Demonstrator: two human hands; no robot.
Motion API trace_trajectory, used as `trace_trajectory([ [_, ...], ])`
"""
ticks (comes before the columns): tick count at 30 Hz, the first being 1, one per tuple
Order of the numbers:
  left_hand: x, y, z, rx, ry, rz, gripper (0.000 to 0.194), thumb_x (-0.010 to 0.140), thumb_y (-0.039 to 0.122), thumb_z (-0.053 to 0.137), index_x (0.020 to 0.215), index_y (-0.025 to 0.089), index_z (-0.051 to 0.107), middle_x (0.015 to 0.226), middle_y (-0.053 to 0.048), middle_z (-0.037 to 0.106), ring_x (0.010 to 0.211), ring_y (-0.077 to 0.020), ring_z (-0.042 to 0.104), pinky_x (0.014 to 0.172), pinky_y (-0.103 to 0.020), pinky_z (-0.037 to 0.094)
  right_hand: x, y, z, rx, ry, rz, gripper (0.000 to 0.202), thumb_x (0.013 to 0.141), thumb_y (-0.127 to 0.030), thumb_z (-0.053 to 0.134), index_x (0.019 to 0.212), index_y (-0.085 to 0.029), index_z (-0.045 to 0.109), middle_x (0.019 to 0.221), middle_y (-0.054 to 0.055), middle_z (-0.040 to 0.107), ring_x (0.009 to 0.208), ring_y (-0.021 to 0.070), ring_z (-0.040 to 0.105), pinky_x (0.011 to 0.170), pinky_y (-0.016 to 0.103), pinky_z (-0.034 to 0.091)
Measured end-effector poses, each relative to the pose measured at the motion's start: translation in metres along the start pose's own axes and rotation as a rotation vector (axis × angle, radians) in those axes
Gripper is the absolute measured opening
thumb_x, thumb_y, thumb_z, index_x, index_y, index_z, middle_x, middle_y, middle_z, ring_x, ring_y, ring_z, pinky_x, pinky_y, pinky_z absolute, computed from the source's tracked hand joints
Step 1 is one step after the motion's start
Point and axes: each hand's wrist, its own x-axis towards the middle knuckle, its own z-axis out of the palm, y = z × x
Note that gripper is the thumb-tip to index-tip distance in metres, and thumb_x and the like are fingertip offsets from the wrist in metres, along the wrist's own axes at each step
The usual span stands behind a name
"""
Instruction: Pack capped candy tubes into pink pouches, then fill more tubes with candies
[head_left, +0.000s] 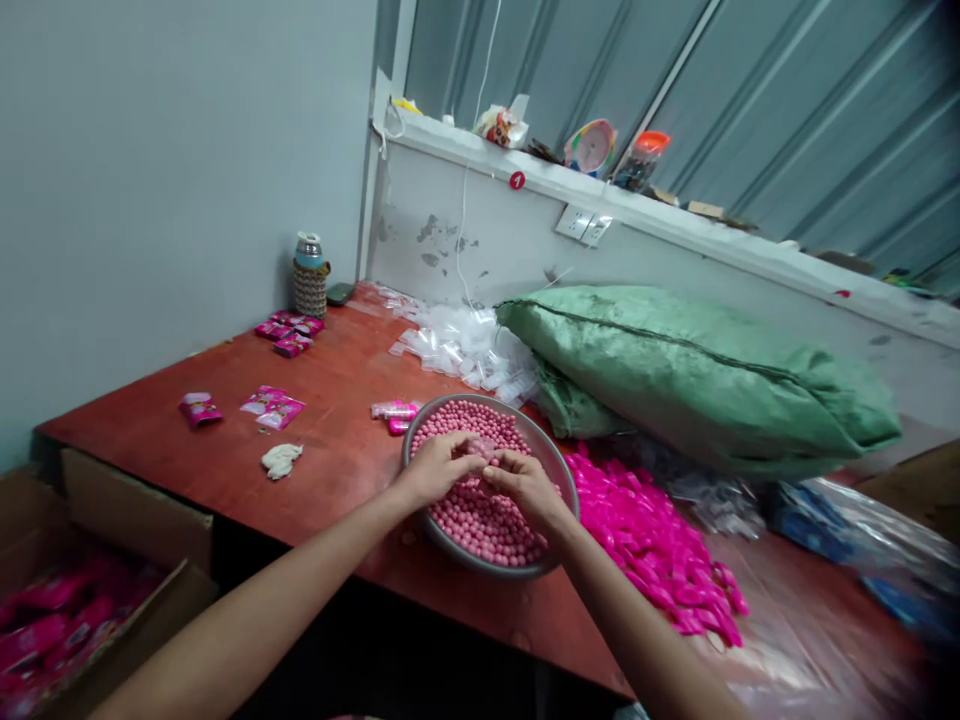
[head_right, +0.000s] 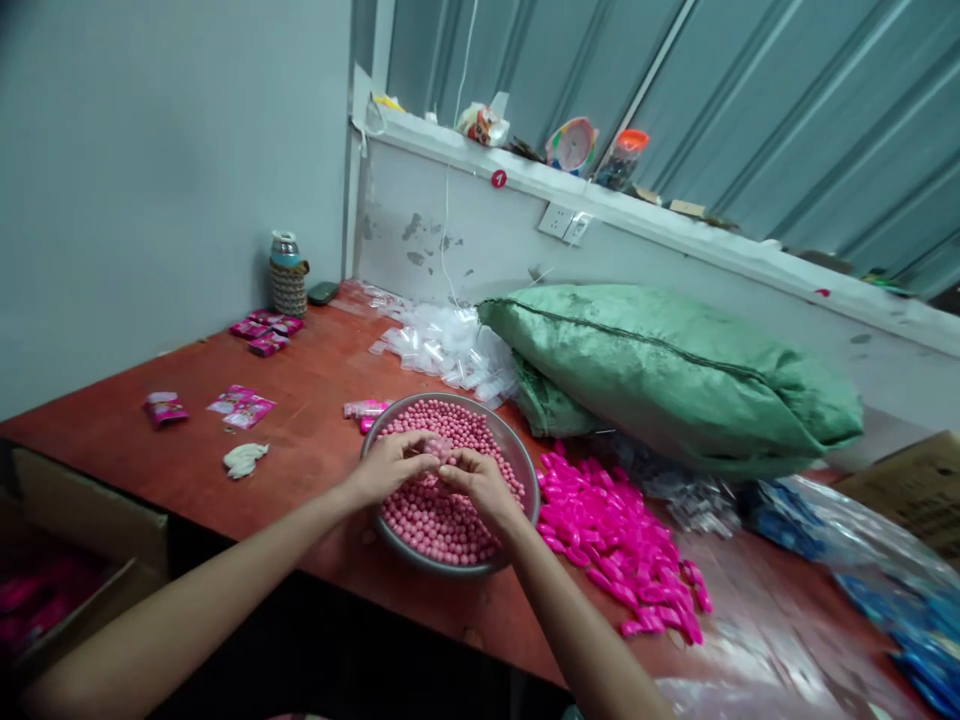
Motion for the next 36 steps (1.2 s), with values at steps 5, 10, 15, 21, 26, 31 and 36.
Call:
trace_trajectory([
  [5,0.007,-0.009,0.012,-0.219,-0.113,-0.08,0.022,0.074,0.027,0.052,0.086,0.011,0.062,0.081,-0.005,0.062,0.073,-0.0157,0.057,0.066,-0.026,0.045,-0.005,-0.003,-0.008,-0.228,0.041,-0.044,0.018,0.072,-0.032,0.058,0.075,-0.015,0.06,0.058,-0.002,0.056,0.054,0.0104,0.051,0.054,0.023,0.041],
  [10,0.007,-0.01,0.011,-0.274,-0.197,-0.12,0.027,0.071,0.023,0.055,0.095,0.011,0.06,0.087,-0.005,0.061,0.079,-0.0164,0.056,0.071,-0.028,0.045,-0.006,-0.005,-0.018,-0.416,0.174,-0.174,0.021,0.077,-0.032,0.053,0.087,-0.017,0.064,0.07,0.0,0.062,0.066,0.0137,0.057,0.063,0.026,0.045],
  [15,0.009,-0.009,0.012,-0.248,-0.25,-0.114,0.031,0.071,0.022,0.055,0.099,0.011,0.06,0.092,-0.006,0.062,0.084,-0.0177,0.057,0.077,-0.031,0.045,-0.004,-0.014,-0.017,-0.469,0.154,-0.336,0.029,0.082,-0.03,0.047,0.107,-0.021,0.058,0.107,0.005,0.061,0.1,0.0169,0.054,0.088,0.033,0.039],
  [21,0.008,-0.004,0.012,-0.11,-0.286,-0.057,0.029,0.072,0.027,0.056,0.099,0.014,0.061,0.097,-0.005,0.063,0.094,-0.0205,0.055,0.088,-0.034,0.04,-0.019,-0.017,-0.007,-0.463,0.033,-0.277,0.037,0.084,-0.033,0.044,0.118,-0.02,0.05,0.121,0.005,0.053,0.112,0.0164,0.047,0.096,0.033,0.035],
  [26,0.011,-0.002,0.011,-0.215,-0.202,-0.212,0.035,0.073,0.037,0.056,0.102,0.016,0.057,0.106,-0.007,0.06,0.098,-0.0232,0.054,0.086,-0.038,0.043,-0.059,-0.014,-0.012,-0.529,0.32,-0.333,0.036,0.082,-0.03,0.049,0.116,-0.022,0.05,0.112,0.004,0.059,0.1,0.0153,0.055,0.087,0.028,0.042],
  [31,0.011,-0.001,0.011,-0.256,-0.283,-0.291,0.036,0.07,0.04,0.059,0.099,0.018,0.058,0.104,-0.007,0.06,0.098,-0.0239,0.055,0.084,-0.037,0.046,-0.11,0.023,-0.082,-0.993,0.683,0.056,0.025,0.087,-0.023,0.037,0.1,-0.019,0.059,0.093,0.005,0.064,0.084,0.0155,0.059,0.074,0.027,0.045],
  [36,0.012,0.001,0.01,-0.327,-0.268,-0.353,0.038,0.071,0.041,0.058,0.102,0.018,0.056,0.103,-0.006,0.06,0.095,-0.0237,0.056,0.081,-0.037,0.049,-0.128,0.073,-0.142,-1.294,0.579,0.321,0.023,0.077,-0.016,0.051,0.098,-0.016,0.06,0.099,0.011,0.063,0.091,0.021,0.056,0.079,0.03,0.041],
])
